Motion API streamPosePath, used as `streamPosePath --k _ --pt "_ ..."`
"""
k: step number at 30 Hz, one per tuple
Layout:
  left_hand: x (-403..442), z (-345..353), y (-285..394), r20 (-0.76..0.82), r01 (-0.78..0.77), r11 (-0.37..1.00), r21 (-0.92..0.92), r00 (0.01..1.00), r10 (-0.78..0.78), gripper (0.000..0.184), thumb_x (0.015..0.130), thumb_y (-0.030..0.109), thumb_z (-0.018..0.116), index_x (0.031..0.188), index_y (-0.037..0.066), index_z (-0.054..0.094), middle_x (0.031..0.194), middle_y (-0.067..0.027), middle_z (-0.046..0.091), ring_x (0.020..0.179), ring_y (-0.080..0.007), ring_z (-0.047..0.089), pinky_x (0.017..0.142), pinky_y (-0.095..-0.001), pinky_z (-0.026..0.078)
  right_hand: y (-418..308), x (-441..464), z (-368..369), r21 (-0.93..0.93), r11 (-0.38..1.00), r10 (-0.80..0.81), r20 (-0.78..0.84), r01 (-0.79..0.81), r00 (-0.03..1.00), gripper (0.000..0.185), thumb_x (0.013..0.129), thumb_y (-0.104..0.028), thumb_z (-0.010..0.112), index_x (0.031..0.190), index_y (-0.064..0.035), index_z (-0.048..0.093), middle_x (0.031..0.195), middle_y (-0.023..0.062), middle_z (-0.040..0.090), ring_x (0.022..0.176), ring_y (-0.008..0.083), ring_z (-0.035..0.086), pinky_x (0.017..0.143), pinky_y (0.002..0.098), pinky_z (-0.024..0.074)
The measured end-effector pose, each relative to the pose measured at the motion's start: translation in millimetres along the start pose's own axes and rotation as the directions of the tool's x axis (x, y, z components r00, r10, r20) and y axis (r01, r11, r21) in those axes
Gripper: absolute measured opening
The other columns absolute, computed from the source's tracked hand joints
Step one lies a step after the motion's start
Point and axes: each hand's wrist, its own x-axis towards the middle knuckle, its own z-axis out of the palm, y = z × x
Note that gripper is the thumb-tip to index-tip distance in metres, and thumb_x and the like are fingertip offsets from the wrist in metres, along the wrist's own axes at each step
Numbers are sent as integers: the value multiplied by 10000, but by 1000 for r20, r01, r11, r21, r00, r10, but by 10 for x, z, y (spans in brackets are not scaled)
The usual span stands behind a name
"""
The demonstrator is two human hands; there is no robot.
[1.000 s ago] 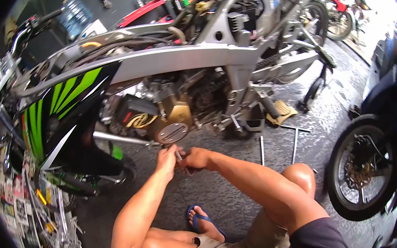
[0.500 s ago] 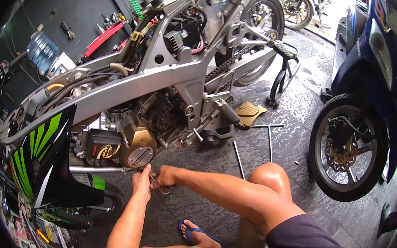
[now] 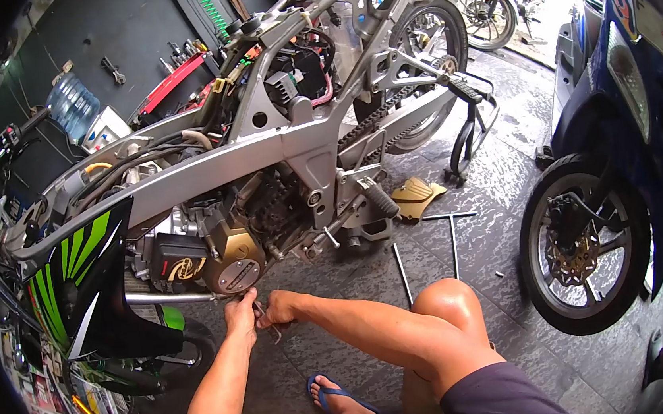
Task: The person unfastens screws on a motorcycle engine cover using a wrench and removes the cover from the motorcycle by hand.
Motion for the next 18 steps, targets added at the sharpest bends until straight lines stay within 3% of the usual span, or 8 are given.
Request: streamPosePath --k 2,5,7,9,11,13,16,18 --pt "27 -28 -14 0 47 998 -41 999 -47 199 907 233 590 898 35 608 732 -75 623 567 -162 566 429 -316 395 23 56 36 -26 1000 -5 8 6 1000 257 783 -286 680 734 -34 682 665 80 638 579 185 579 506 347 431" --pt "58 -9 -62 5 59 991 -116 998 -59 256 926 246 548 952 4 624 764 -95 650 513 -161 558 423 -303 418 100 179 67 184 983 4 85 -19 996 311 814 -359 630 778 -55 685 697 71 641 594 180 581 535 340 437" --pt "60 -18 -60 35 68 995 -71 997 -66 292 932 253 510 984 -10 624 793 -106 663 531 -177 571 430 -319 428 70 143 -1 171 984 31 105 -49 994 304 789 -334 659 781 -33 699 726 82 661 633 190 599 578 338 456" --pt "48 -7 -53 51 53 996 -73 998 -49 266 918 244 539 975 1 634 769 -93 652 520 -161 558 434 -289 419 -37 -13 -59 -63 998 5 -37 -8 999 358 770 -351 699 792 6 711 755 92 676 665 199 610 600 348 460" --pt "-43 34 6 26 -38 999 -22 999 39 211 904 209 570 964 19 640 750 -81 640 513 -141 543 429 -266 405 126 157 -49 -120 993 -18 -53 11 998 435 753 -388 738 800 43 711 774 102 684 678 209 614 615 360 463" --pt "-41 18 36 18 -6 1000 -12 1000 7 166 894 174 586 962 34 642 731 -67 627 518 -129 536 423 -253 391 163 194 -11 -160 984 -78 -32 72 996 457 756 -428 744 787 27 709 738 90 676 675 188 607 604 361 457" --pt "-14 10 6 35 29 995 -95 999 -26 217 923 215 542 958 16 620 759 -66 619 605 -134 552 464 -283 417 130 183 24 193 981 8 92 -26 996 324 839 -323 667 887 -3 671 749 72 675 647 163 626 581 322 492" --pt "-67 1 44 99 92 988 -120 992 -81 265 951 251 498 975 6 596 795 -64 619 673 -134 553 507 -299 433 -35 13 -44 271 959 54 133 -89 990 300 844 -295 650 909 -2 663 776 75 680 660 165 634 593 326 505"
